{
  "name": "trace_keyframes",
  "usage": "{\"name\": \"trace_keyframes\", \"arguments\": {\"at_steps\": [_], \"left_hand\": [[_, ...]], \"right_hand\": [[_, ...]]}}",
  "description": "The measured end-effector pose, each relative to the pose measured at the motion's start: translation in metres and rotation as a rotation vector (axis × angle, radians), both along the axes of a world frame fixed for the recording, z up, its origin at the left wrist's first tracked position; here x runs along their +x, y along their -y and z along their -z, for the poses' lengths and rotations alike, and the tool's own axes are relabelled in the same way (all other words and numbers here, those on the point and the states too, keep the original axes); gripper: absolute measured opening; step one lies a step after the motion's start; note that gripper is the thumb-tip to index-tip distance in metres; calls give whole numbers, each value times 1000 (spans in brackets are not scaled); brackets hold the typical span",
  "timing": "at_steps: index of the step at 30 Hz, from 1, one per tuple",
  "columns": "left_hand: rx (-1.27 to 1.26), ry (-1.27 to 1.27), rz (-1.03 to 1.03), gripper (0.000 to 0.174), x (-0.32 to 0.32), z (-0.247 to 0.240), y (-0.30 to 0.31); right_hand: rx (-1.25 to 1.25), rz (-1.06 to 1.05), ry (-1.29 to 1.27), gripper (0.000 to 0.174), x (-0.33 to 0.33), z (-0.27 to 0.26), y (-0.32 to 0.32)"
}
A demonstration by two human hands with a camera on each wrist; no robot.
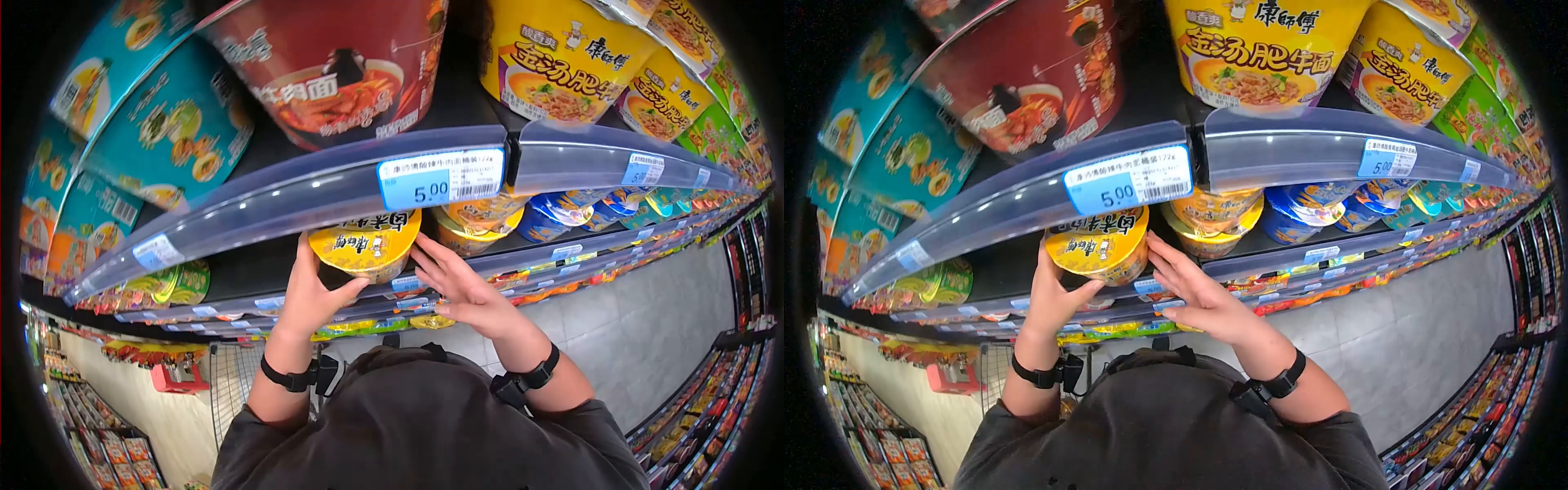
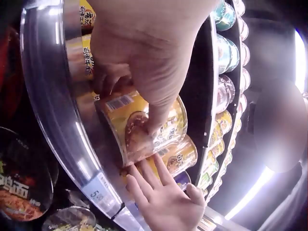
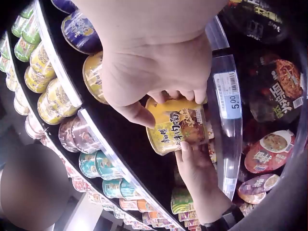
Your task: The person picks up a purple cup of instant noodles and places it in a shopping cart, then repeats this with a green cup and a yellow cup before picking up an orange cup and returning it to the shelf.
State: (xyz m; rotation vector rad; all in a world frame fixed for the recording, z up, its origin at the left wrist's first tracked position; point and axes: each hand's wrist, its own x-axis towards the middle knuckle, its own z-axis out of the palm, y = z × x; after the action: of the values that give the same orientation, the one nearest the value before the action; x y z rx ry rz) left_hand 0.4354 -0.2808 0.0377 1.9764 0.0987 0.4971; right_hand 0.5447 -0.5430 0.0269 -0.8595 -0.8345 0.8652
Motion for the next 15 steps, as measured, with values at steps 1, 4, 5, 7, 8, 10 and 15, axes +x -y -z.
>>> {"name": "trace_keyframes", "arguments": {"at_steps": [1, 4, 5, 7, 8, 10, 15], "left_hand": [[105, -19, -22, 103, 6, -1, -4], [159, -72, 19, 100, 13, -3, -11], [192, -141, 32, 101, 15, -3, -13], [195, -138, 46, 98, 18, -6, -11], [212, -118, 37, 89, 19, -9, -8], [213, -112, 37, 80, 19, -11, -7], [219, -154, 69, 84, 20, -9, -10]], "right_hand": [[3, 18, -2, 96, 2, -2, -2], [-25, 41, 16, 94, 3, 1, -5], [-27, 49, 13, 94, 3, 2, -5], [3, 75, -62, 93, 3, 4, -6], [3, 79, -64, 93, 5, 4, -5], [-5, 53, -98, 93, 7, 5, -1], [-17, 41, -52, 93, 8, 7, 4]]}}
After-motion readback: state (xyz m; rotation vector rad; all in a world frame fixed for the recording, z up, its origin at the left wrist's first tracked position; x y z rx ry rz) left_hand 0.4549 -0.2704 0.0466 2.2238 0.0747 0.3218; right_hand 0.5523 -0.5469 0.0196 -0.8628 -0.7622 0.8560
